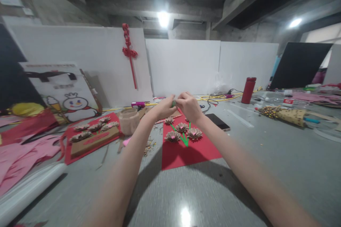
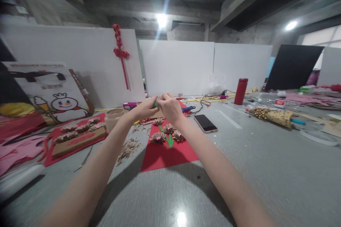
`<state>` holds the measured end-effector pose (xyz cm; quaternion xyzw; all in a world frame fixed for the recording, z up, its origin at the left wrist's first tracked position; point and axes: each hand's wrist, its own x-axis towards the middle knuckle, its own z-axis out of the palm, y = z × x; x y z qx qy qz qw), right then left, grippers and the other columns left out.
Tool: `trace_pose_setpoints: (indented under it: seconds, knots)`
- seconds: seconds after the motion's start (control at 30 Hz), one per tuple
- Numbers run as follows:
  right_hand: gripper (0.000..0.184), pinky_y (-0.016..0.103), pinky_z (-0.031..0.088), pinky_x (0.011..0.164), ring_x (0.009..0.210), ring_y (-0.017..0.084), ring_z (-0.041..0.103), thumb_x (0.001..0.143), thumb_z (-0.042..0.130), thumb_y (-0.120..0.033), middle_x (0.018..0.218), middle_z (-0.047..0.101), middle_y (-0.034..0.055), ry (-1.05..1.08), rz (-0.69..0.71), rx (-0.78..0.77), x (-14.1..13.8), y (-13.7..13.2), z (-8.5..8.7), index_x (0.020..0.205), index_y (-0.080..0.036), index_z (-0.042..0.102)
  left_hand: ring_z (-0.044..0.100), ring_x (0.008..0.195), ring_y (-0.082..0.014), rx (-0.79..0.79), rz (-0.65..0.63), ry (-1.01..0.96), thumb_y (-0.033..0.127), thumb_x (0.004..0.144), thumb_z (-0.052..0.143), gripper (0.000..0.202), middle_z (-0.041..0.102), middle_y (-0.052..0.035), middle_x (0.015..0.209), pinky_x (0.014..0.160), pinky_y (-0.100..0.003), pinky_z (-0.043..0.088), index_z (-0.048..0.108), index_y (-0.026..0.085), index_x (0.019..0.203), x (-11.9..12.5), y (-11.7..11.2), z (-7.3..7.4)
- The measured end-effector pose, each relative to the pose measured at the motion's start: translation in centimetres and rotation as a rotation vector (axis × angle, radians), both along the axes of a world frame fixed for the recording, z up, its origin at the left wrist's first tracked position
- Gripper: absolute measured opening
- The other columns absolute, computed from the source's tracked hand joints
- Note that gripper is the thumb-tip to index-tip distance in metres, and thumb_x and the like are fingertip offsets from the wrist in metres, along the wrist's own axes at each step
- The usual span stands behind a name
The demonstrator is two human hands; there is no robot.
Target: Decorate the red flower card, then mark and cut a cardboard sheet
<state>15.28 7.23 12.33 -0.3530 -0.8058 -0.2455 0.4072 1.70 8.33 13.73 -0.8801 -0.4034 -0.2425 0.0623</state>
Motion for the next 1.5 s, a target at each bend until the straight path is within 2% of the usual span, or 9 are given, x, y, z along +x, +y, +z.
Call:
trace_pose_setpoints:
  seconds: [0.2, 0.37, 0.6, 0.8, 0.97, 1.1, 1.2, 1.3, 1.5]
  knots:
    - [0.014, 0.022, 0.031, 0.064, 0.070, 0.013, 0.045, 0.075, 0.050, -0.021, 0.069, 0.058, 0.0027, -0.010, 0.035, -0.137, 0.4, 0.7, 0.1, 0.067, -0.017, 0.062, 0.050, 0.076, -0.0186, -0.047, -0.002, 0.029, 0.021, 0.068, 0.037, 0.020, 0.052, -0.0068, 0.083, 0.064, -0.028, 0.039, 0.040, 0.015, 0.087, -0.1, -0.3, 0.1]
    - [0.013, 0.020, 0.029, 0.057, 0.060, 0.010, 0.045, 0.072, 0.051, -0.020, 0.064, 0.057, 0.0012, -0.017, 0.048, -0.235, 0.5, 0.6, 0.2, 0.067, -0.016, 0.062, 0.050, 0.085, -0.0208, -0.050, -0.045, 0.036, 0.021, 0.068, 0.039, 0.032, 0.052, -0.0100, 0.092, 0.068, -0.029, 0.039, 0.038, 0.012, 0.099, -0.1, -0.6, 0.2]
    - [0.015, 0.016, 0.027, 0.050, 0.051, 0.006, 0.041, 0.069, 0.054, -0.021, 0.053, 0.053, -0.0015, 0.084, 0.160, -0.408, 1.2, 0.3, 0.8, 0.066, -0.012, 0.066, 0.050, 0.077, -0.0180, -0.076, -0.069, 0.043, 0.015, 0.067, 0.039, 0.041, 0.053, -0.0092, 0.084, 0.063, -0.026, 0.038, 0.033, 0.008, 0.107, 0.7, -1.8, 0.6]
    - [0.016, 0.015, 0.030, 0.050, 0.051, 0.006, 0.046, 0.062, 0.058, -0.016, 0.052, 0.056, -0.0024, 0.171, 0.205, -0.532, 2.1, 0.4, 1.1, 0.074, -0.014, 0.068, 0.050, 0.077, -0.0160, -0.051, -0.103, 0.045, 0.014, 0.070, 0.038, 0.032, 0.052, -0.0086, 0.087, 0.063, -0.024, 0.038, 0.036, 0.011, 0.101, 1.4, -2.0, 0.4]
    - [0.020, 0.016, 0.033, 0.054, 0.057, 0.008, 0.052, 0.063, 0.053, -0.011, 0.061, 0.063, 0.0002, 0.112, 0.149, -0.476, 2.0, 0.0, 1.3, 0.076, -0.017, 0.068, 0.049, 0.081, -0.0168, -0.060, -0.105, 0.030, 0.014, 0.069, 0.038, 0.026, 0.052, -0.0080, 0.089, 0.065, -0.025, 0.038, 0.039, 0.014, 0.094, 1.5, -1.7, 0.2]
    - [0.019, 0.020, 0.033, 0.055, 0.058, 0.011, 0.053, 0.064, 0.051, -0.014, 0.064, 0.064, 0.0022, -0.044, -0.007, -0.351, 1.5, -0.2, 1.4, 0.073, -0.019, 0.068, 0.049, 0.081, -0.0164, -0.061, -0.134, 0.034, 0.012, 0.065, 0.039, 0.027, 0.051, -0.0070, 0.090, 0.067, -0.025, 0.038, 0.039, 0.015, 0.093, 1.3, -1.2, 0.0]
    - [0.020, 0.021, 0.032, 0.056, 0.061, 0.013, 0.055, 0.065, 0.050, -0.015, 0.068, 0.065, 0.0031, -0.145, -0.083, -0.314, 1.3, -0.2, 1.4, 0.073, -0.021, 0.068, 0.049, 0.080, -0.0167, -0.078, -0.107, 0.064, 0.012, 0.064, 0.040, 0.028, 0.052, -0.0064, 0.088, 0.067, -0.025, 0.038, 0.040, 0.015, 0.092, 1.3, -1.1, -0.2]
    - [0.021, 0.022, 0.032, 0.056, 0.063, 0.014, 0.055, 0.066, 0.050, -0.015, 0.068, 0.065, 0.0028, -0.216, -0.078, -0.300, 1.4, -0.1, 1.3, 0.075, -0.022, 0.067, 0.049, 0.078, -0.0170, -0.124, -0.098, 0.098, 0.016, 0.067, 0.040, 0.025, 0.052, -0.0059, 0.086, 0.066, -0.025, 0.038, 0.041, 0.015, 0.091, 1.1, -1.3, -0.2]
    - [0.022, 0.021, 0.032, 0.056, 0.060, 0.011, 0.054, 0.066, 0.050, -0.015, 0.065, 0.065, 0.0005, -0.231, 0.026, -0.315, 1.9, 0.2, 1.4, 0.076, -0.023, 0.068, 0.048, 0.083, -0.0164, -0.187, -0.215, 0.103, 0.024, 0.071, 0.039, 0.029, 0.051, -0.0041, 0.095, 0.070, -0.025, 0.037, 0.040, 0.018, 0.100, 0.0, -1.0, -0.2]
